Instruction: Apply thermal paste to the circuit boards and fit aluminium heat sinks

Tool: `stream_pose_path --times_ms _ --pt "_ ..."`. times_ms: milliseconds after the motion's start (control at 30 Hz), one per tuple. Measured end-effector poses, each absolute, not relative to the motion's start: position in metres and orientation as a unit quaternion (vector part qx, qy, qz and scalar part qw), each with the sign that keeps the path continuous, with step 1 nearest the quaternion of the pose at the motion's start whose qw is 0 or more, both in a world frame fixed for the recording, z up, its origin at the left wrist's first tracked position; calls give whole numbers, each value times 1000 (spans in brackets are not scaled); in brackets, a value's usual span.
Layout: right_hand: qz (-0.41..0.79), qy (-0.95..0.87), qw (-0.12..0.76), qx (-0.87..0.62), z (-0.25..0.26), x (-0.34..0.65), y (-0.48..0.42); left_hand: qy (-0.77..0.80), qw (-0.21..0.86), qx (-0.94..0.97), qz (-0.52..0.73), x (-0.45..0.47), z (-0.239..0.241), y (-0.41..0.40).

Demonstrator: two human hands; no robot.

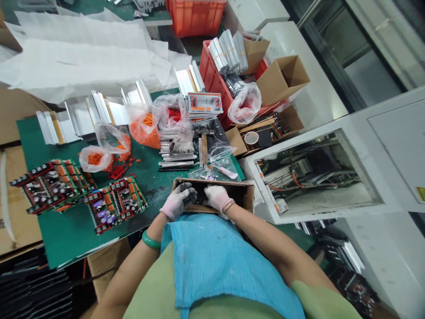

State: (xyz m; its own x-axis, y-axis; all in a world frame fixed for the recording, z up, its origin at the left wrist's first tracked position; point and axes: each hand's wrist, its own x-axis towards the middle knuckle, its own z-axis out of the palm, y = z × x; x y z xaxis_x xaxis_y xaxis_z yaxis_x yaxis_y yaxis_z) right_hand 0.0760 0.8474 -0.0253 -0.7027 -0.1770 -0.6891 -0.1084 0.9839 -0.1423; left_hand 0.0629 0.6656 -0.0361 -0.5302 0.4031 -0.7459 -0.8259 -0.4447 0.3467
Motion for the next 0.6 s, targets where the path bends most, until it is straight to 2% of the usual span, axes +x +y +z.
stream_pose_path --times_ms 167,300,433,600 --pt "-51 898 429 -79 -34 71 822 353 374 -309 800 58 -33 664" --pt "-110 888 439 -79 -36 70 830 352 361 -305 808 57 -32 663" --pt "-225 882 410 -46 -26 75 861 352 362 -297 810 57 -30 662" --pt "-426 814 392 39 -9 92 886 359 375 -286 805 61 -31 665"
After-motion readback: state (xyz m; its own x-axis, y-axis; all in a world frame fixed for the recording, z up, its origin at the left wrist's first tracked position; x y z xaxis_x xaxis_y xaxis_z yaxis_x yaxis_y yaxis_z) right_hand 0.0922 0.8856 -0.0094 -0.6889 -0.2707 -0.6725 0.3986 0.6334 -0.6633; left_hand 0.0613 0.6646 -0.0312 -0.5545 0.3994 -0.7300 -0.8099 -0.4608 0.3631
